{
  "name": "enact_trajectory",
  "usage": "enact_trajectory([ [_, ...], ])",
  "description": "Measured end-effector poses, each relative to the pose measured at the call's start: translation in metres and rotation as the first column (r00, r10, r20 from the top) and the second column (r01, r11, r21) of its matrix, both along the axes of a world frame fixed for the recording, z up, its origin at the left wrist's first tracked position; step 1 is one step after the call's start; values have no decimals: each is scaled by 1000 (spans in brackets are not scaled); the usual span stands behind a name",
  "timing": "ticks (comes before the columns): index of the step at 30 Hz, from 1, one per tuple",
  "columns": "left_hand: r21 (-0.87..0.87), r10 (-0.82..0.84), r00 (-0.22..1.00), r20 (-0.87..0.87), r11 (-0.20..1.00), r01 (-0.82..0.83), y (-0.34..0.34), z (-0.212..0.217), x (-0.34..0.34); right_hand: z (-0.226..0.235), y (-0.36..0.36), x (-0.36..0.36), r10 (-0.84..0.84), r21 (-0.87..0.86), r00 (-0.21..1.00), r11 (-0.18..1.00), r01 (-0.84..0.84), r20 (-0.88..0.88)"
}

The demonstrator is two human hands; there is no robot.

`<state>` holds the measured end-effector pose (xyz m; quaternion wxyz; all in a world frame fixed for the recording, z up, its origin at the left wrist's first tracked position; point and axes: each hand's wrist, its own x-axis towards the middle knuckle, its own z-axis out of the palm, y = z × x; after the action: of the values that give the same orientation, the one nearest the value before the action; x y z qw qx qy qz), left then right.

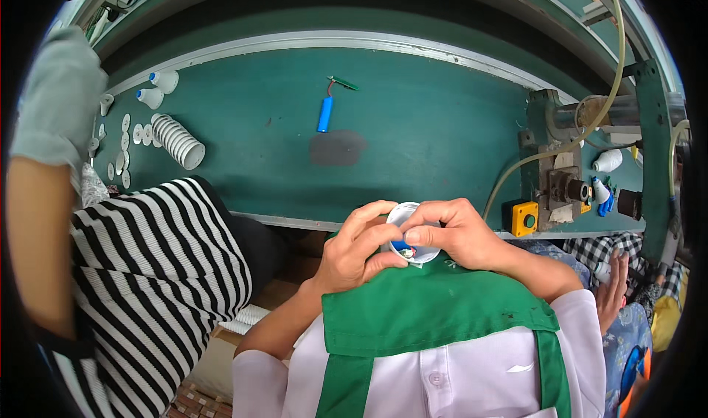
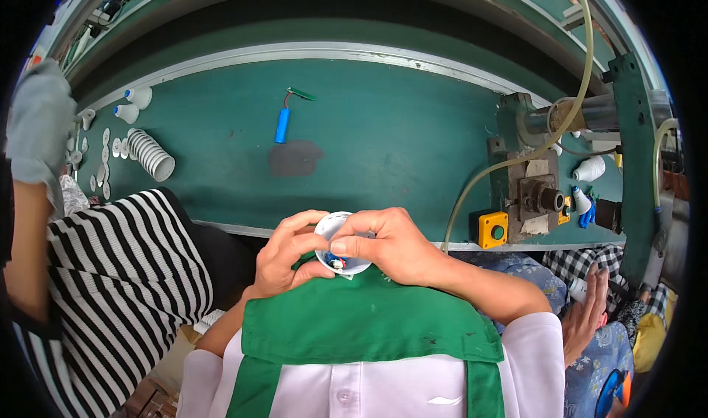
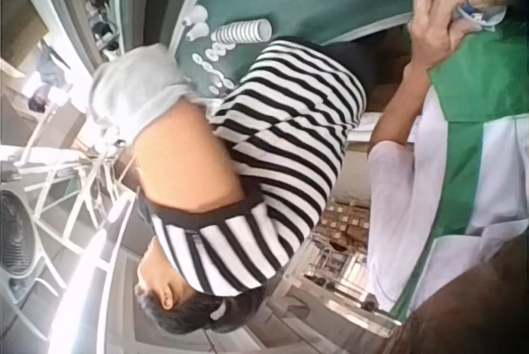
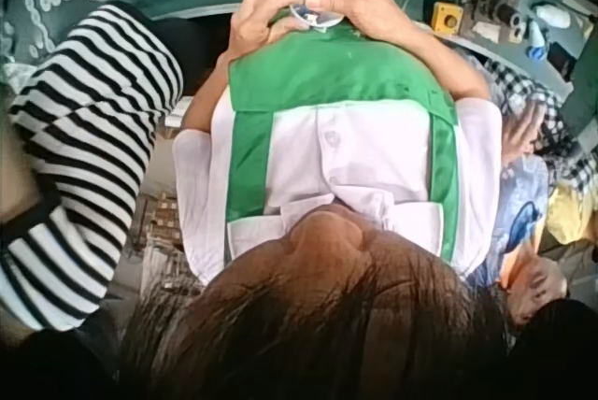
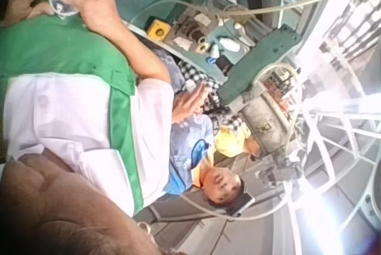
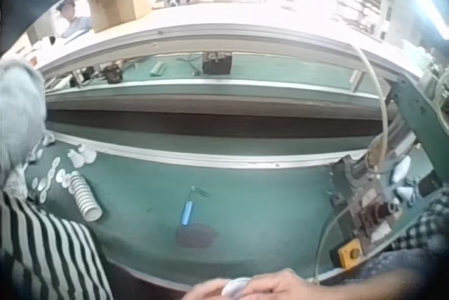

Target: The person assembles light bulbs on a production line by fitting circuit boards and batteries into bulb casings by hand.

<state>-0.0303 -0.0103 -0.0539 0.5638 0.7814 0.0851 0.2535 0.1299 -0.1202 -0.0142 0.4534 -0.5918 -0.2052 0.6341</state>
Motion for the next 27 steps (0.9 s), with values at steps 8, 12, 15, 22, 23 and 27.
enact_trajectory([
  [8,41,-55,992,-113,997,60,1,10,0,-9,-3,-1,90,-34,996,995,-90,17],
  [12,32,-23,991,-130,999,27,-3,8,-2,-11,-3,-1,86,-48,996,995,-85,17],
  [15,69,-21,986,-166,997,33,-1,10,-4,-9,0,0,144,-84,989,986,-143,16],
  [22,353,26,979,-200,934,48,6,23,3,-16,-1,-1,93,-76,995,993,-95,-33],
  [23,353,25,979,-200,934,48,4,20,3,-17,-1,-1,88,-86,995,992,-91,-42],
  [27,106,17,984,-177,994,2,0,6,-3,-15,2,1,128,-102,992,987,-126,18],
])
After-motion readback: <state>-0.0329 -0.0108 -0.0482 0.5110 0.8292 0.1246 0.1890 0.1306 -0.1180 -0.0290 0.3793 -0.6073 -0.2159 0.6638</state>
